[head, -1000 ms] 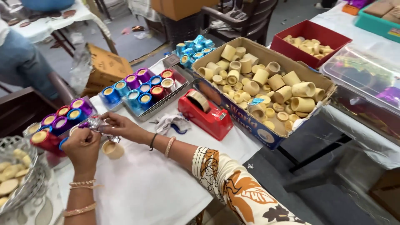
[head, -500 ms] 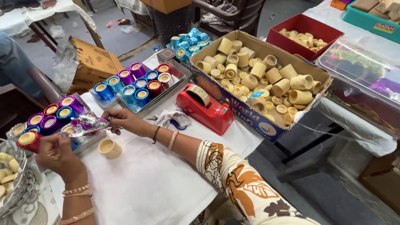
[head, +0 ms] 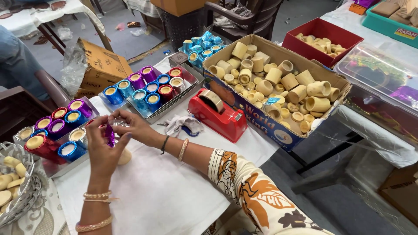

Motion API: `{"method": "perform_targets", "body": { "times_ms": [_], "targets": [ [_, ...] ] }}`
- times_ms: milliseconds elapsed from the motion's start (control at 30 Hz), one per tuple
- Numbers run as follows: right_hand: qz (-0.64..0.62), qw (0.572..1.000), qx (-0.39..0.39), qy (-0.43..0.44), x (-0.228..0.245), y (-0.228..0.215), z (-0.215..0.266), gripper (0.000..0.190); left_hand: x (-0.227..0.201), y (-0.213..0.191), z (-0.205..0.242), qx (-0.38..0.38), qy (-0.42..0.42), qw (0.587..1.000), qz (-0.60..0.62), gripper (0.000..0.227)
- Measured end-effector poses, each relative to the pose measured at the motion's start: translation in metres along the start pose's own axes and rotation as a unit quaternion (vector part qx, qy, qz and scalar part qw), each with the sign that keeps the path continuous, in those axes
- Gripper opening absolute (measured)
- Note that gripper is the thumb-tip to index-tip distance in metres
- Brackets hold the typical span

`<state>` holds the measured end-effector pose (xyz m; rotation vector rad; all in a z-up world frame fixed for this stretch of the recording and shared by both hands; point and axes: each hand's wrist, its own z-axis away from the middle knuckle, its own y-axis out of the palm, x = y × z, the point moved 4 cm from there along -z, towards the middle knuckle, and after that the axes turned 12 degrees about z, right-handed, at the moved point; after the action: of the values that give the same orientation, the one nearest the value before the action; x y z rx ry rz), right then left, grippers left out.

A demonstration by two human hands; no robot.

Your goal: The person places small round items into colorful foil cups and arranges them on a tray. They then pick up a piece of red foil, cut it with scissors, and wrap it around a small cylindrical object.

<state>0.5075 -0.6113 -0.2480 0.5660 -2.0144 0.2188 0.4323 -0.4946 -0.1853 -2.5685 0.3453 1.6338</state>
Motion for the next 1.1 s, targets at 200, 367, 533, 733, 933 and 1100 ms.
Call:
{"method": "perform_targets", "body": {
  "times_ms": [200, 367, 533, 733, 933, 1100],
  "targets": [
    [0.072, 0.994, -0.078, -0.016, 0.015, -0.007, -0.002, 0.020, -0.010, -0.005, 0.004, -0.054, 0.171, 0.943, -0.282, 0.057],
    [0.064, 0.993, -0.101, -0.001, 0.007, -0.017, -0.007, 0.019, -0.008, -0.039, 0.004, -0.113, 0.167, 0.935, -0.291, 0.018],
    [0.055, 0.992, -0.116, -0.021, 0.004, -0.024, -0.010, 0.015, -0.005, -0.056, 0.001, -0.104, 0.075, 0.963, -0.237, 0.024],
    [0.074, 0.984, -0.162, -0.031, -0.004, -0.035, -0.008, 0.017, 0.030, -0.071, -0.004, -0.063, -0.045, 0.986, -0.147, 0.024],
    [0.130, 0.974, -0.187, -0.017, -0.016, -0.042, -0.007, 0.017, 0.037, -0.049, -0.001, 0.038, -0.094, 0.983, 0.156, 0.029],
    [0.202, 0.971, -0.123, -0.042, -0.009, -0.020, -0.001, 0.022, 0.042, -0.030, -0.005, -0.007, -0.075, 0.969, 0.237, 0.028]
  ]
}}
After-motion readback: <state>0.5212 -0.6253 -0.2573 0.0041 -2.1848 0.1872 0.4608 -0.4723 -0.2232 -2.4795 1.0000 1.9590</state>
